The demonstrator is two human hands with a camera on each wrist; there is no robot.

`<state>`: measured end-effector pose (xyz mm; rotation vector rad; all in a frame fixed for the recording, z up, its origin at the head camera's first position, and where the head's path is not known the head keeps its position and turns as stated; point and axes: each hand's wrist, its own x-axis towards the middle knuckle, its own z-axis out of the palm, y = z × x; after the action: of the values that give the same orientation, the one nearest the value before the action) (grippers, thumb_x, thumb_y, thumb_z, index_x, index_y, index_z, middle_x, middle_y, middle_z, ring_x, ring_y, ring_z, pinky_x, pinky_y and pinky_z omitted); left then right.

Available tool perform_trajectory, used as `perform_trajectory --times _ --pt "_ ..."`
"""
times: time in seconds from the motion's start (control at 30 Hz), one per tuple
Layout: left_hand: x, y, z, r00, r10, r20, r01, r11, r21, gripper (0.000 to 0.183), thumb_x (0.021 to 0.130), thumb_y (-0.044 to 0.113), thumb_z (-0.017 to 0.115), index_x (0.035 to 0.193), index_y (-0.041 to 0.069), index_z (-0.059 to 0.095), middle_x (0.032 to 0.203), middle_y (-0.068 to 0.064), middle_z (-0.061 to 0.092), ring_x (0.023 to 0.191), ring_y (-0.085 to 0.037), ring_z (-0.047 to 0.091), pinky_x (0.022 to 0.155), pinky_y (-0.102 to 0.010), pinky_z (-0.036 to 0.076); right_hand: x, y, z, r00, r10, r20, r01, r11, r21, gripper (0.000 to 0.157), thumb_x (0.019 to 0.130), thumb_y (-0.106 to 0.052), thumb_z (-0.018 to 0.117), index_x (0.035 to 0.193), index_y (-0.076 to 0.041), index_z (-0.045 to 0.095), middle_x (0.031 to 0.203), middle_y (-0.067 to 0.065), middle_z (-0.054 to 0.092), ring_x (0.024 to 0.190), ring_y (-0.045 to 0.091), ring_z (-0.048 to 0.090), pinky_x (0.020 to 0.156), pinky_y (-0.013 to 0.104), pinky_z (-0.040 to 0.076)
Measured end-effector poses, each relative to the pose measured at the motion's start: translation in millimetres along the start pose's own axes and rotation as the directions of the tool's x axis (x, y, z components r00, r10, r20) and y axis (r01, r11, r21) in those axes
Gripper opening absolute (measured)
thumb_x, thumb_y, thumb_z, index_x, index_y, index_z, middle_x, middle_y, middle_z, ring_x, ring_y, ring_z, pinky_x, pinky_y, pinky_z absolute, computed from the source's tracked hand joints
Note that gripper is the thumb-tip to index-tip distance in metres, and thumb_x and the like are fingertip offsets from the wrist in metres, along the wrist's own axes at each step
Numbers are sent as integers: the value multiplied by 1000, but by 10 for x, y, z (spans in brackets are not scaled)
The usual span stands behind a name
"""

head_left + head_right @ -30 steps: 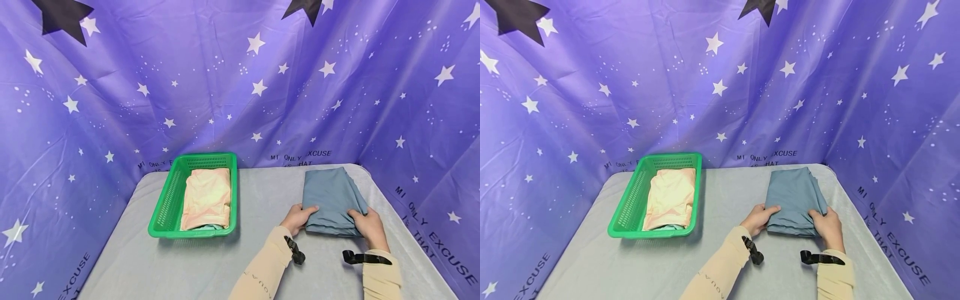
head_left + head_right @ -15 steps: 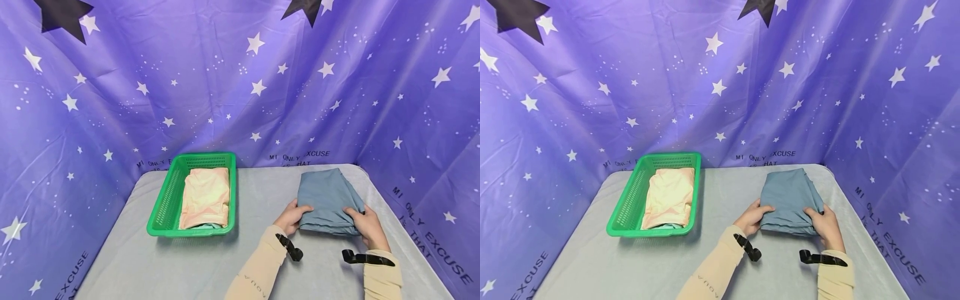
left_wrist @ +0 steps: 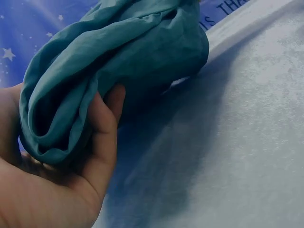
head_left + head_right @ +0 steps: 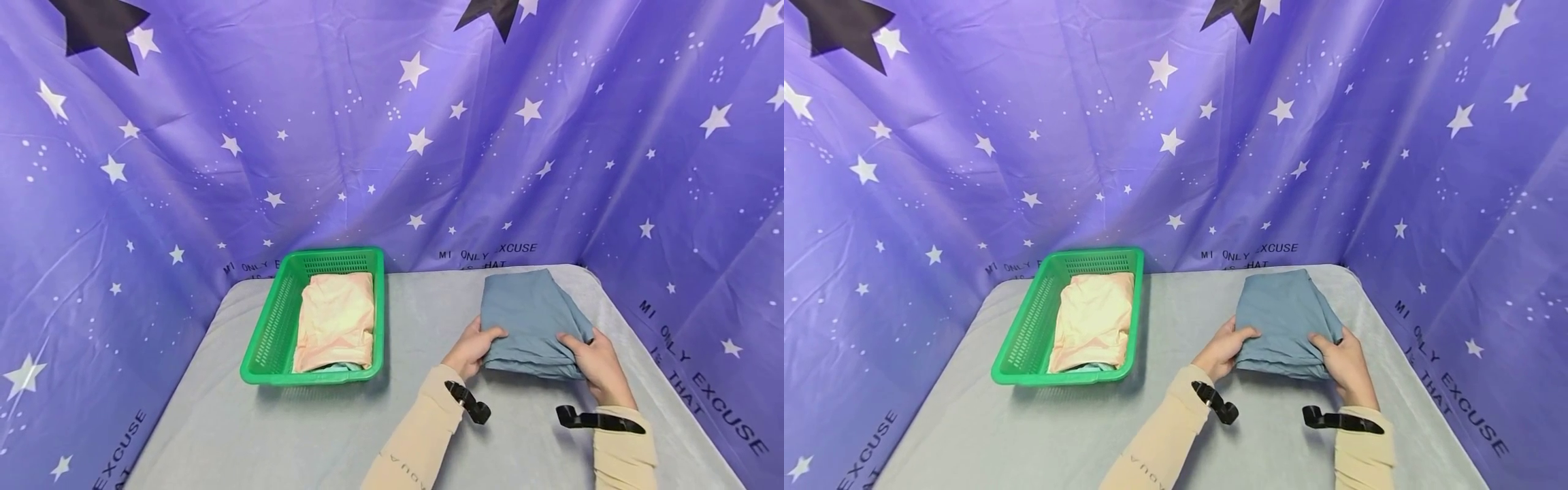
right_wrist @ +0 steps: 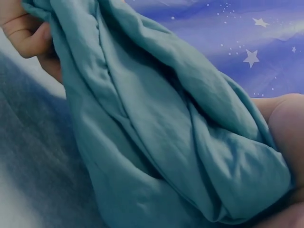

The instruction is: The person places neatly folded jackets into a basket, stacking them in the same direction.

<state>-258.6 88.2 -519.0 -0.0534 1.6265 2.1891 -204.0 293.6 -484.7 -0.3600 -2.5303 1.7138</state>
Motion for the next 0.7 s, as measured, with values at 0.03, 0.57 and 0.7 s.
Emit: perform_trajectory --times 0.03,0.57,0.7 --pt "-5 16 -7 1000 4 -3 -4 1000 3 44 77 17 71 118 30 59 99 0 66 78 -15 62 66 -29 53 5 -6 8 1000 -5 -3 5 1000 11 64 96 -36 57 141 4 36 128 10 48 92 -11 45 75 8 42" --pt "-122 319 -151 987 143 -68 -134 983 125 37 84 36 72 119 30 60 106 5 65 89 -15 62 81 -31 50 11 -229 218 1000 -1 -13 3 980 199 69 92 -32 64 144 3 33 126 3 47 98 -6 48 77 8 43" --pt "-168 397 -184 982 170 -77 -158 977 145 37 85 38 72 119 30 60 106 5 65 91 -15 62 83 -32 50 25 -282 264 1000 7 -20 -2 974 226 71 91 -33 65 146 -1 33 137 11 41 109 1 46 81 6 40"
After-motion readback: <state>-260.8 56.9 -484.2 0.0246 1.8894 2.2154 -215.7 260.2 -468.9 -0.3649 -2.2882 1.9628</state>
